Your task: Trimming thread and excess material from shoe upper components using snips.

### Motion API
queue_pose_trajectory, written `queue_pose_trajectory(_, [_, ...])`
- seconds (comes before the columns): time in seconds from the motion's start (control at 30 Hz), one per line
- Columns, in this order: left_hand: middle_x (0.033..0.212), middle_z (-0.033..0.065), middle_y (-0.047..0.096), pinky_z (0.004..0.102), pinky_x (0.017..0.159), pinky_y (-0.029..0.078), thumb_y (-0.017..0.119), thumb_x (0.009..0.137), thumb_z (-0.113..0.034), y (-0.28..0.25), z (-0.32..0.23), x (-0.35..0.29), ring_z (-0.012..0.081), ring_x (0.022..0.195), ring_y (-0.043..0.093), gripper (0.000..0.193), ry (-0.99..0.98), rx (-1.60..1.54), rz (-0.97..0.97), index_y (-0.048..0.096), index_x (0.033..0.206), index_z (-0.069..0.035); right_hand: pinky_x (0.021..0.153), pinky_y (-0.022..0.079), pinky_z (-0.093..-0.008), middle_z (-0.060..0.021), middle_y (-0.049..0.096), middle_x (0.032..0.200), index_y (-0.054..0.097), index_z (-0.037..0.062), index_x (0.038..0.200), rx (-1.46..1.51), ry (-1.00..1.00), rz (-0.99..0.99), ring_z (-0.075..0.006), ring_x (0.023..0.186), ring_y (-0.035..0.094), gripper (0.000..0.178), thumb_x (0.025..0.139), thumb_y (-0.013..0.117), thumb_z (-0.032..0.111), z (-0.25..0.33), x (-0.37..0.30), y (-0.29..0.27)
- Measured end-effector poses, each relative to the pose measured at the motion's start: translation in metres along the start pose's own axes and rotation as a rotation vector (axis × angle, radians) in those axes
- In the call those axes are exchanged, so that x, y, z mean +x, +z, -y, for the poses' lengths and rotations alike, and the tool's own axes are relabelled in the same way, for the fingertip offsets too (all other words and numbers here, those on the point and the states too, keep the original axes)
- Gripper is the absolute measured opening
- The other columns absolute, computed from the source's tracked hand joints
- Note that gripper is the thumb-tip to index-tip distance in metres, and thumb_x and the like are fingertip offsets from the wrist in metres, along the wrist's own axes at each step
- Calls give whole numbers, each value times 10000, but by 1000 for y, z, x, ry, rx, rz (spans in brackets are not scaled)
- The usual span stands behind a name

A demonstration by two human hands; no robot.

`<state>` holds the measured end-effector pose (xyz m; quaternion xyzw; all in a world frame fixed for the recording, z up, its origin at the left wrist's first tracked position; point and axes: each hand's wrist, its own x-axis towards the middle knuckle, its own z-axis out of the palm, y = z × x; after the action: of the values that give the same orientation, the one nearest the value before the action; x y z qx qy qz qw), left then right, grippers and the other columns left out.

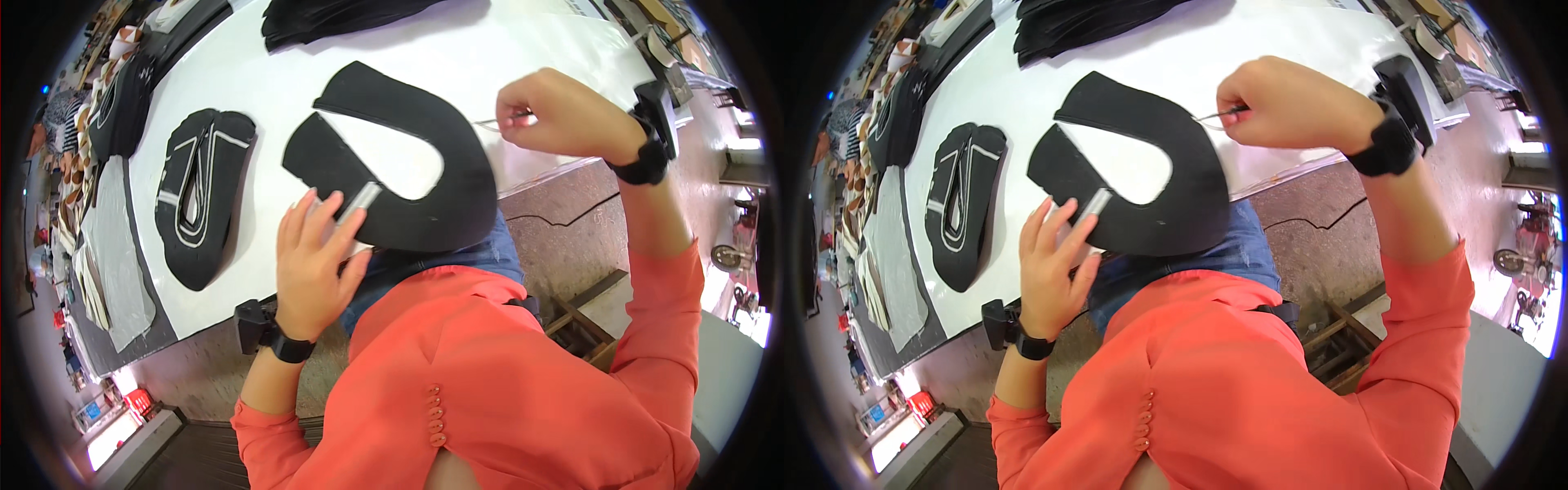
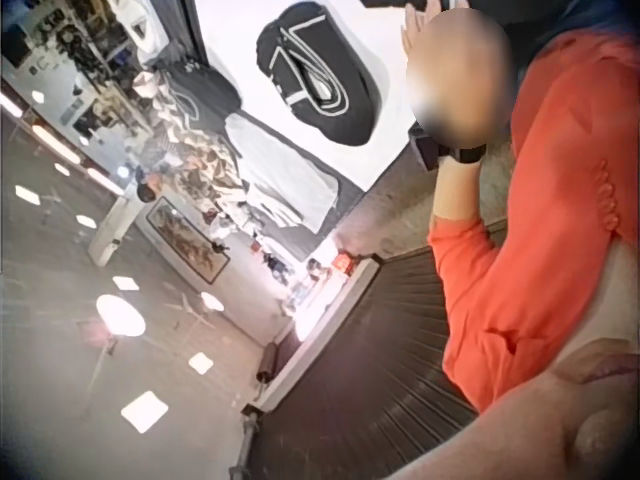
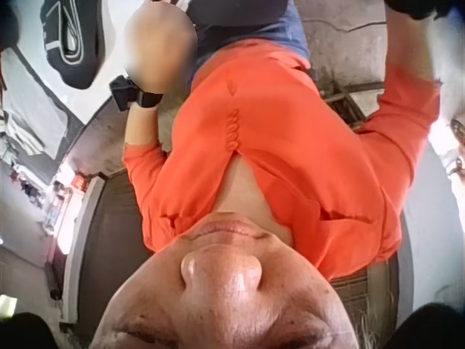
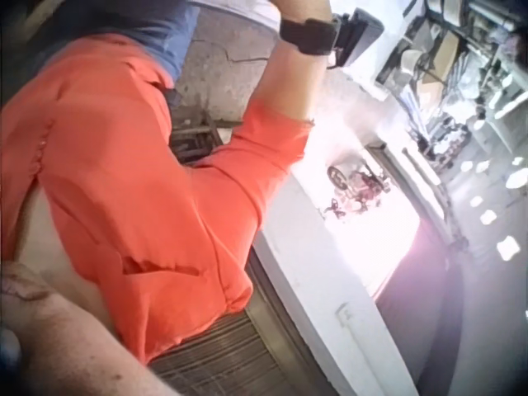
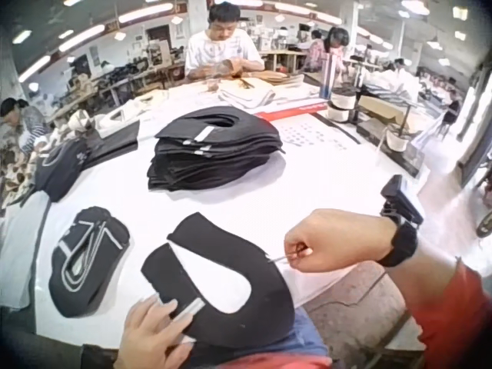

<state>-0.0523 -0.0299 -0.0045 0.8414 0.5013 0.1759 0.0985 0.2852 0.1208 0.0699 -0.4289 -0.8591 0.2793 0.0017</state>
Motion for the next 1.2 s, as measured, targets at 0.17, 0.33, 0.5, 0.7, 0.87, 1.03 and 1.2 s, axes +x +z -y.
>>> queue_pose_trajectory(0.17, [1312, 113, 563, 577, 1147, 323, 785, 790, -212, 14, -17, 8, 405, 1369, 447, 464, 31, -117, -29, 728, 1247, -157, 611, 471, -367, -165, 617, 685, 677, -28, 831, -31, -202, -39, -271, 607, 579, 160, 809, 675, 131, 25, 69, 8])
queue_pose_trajectory(0.33, [1267, 93, 564, 591, 1137, 328, 799, 795, -270, 28, -31, 16, 379, 1318, 489, 461, 54, -156, -44, 726, 1244, -193, 635, 501, -375, -160, 660, 713, 714, 2, 863, 124, -471, -247, -283, 629, 625, 155, 828, 686, 150, 78, 109, 36])
queue_pose_trajectory(0.5, [1230, 93, 565, 551, 1120, 363, 789, 822, -268, 31, -40, 18, 392, 1269, 503, 457, 5, -181, -18, 709, 1267, -201, 661, 536, -332, -137, 691, 737, 737, 14, 900, 535, -617, -180, -240, 653, 666, 156, 851, 701, 158, 143, 110, 51])
queue_pose_trajectory(0.7, [1193, 123, 662, 482, 1012, 469, 744, 843, -35, 21, -23, 19, 323, 1186, 612, 302, -14, -292, -243, 734, 1143, -65, 631, 490, -279, -59, 665, 703, 734, 2, 864, 560, -228, 175, -119, 635, 597, 260, 818, 709, 256, 111, 113, 45])
queue_pose_trajectory(0.87, [1175, 94, 665, 410, 907, 493, 819, 787, -48, 22, -15, 24, 299, 1087, 624, 366, -330, -182, -633, 720, 1139, -58, 611, 449, -266, -8, 621, 707, 693, 29, 812, 615, -77, 254, -92, 671, 571, 214, 820, 716, 242, 76, 100, 50])
queue_pose_trajectory(1.03, [1112, 76, 679, 413, 885, 494, 809, 805, -58, 17, -6, 32, 299, 1044, 632, 239, -260, -62, -548, 736, 1031, -43, 625, 441, -249, -2, 611, 726, 688, 26, 824, 672, -67, 323, -74, 681, 566, 206, 819, 716, 230, 85, 92, 42])
queue_pose_trajectory(1.2, [1079, 64, 685, 417, 875, 492, 769, 831, -46, 13, -10, 28, 301, 1029, 632, 101, -256, -181, -410, 734, 926, -38, 618, 445, -269, -13, 593, 690, 713, -2, 863, 525, -215, 223, -99, 655, 557, 234, 820, 713, 228, 77, 92, 46])
